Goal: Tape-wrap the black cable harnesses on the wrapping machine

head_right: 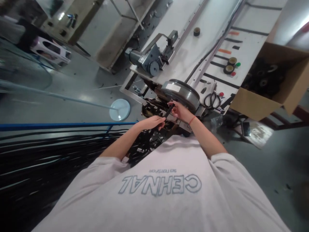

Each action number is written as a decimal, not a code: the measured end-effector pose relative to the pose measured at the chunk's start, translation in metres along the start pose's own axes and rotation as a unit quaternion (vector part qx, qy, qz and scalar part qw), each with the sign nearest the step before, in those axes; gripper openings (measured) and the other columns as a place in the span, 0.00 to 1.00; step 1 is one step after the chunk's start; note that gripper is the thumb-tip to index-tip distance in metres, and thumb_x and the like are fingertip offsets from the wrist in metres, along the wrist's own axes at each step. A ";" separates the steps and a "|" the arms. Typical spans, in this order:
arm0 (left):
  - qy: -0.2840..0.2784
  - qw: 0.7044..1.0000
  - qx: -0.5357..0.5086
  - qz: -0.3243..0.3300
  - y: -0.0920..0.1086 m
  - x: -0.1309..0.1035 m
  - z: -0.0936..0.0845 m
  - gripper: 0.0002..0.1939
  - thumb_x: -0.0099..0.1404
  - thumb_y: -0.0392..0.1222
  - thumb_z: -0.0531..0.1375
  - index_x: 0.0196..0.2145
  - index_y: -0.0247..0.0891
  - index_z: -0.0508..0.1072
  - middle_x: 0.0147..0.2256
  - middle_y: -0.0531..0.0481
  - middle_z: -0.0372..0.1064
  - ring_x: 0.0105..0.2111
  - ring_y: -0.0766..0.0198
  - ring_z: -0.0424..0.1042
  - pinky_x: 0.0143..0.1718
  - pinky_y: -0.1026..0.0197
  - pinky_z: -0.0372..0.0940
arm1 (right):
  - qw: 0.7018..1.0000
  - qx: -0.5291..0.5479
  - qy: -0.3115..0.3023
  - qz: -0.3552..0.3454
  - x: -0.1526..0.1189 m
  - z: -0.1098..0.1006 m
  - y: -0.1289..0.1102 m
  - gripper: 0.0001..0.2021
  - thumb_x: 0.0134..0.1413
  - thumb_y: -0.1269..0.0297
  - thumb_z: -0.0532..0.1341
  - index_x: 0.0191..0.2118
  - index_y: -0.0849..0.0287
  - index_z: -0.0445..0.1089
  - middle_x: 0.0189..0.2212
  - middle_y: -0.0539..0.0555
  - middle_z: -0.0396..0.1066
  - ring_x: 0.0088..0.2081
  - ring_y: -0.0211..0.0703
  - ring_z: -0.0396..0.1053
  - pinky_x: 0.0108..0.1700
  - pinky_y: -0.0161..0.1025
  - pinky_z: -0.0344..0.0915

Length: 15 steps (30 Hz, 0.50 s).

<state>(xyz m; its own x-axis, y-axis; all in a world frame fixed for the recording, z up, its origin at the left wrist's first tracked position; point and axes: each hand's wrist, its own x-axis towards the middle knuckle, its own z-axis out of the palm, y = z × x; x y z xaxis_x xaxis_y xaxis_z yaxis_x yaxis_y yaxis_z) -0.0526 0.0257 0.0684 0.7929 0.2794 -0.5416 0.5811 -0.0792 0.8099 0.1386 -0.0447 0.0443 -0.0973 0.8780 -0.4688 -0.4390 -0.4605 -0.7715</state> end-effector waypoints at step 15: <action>0.089 0.975 -0.203 -0.021 -0.055 -0.049 0.104 0.11 0.46 0.24 0.51 0.17 0.39 0.62 0.16 0.55 0.61 0.20 0.67 0.62 0.30 0.63 0.62 | 0.965 0.158 0.178 -0.113 0.009 -0.004 0.036 0.16 0.49 0.50 0.68 0.32 0.56 0.65 0.21 0.44 0.66 0.24 0.33 0.67 0.28 0.30 0.66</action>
<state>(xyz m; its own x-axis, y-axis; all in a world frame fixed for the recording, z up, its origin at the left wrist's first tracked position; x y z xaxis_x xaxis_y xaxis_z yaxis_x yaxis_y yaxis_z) -0.1039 -0.0831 0.0271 0.7044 0.4389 -0.5578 0.4633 0.3111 0.8298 0.1250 -0.0535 0.0105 0.3206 0.8254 -0.4647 -0.6687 -0.1502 -0.7282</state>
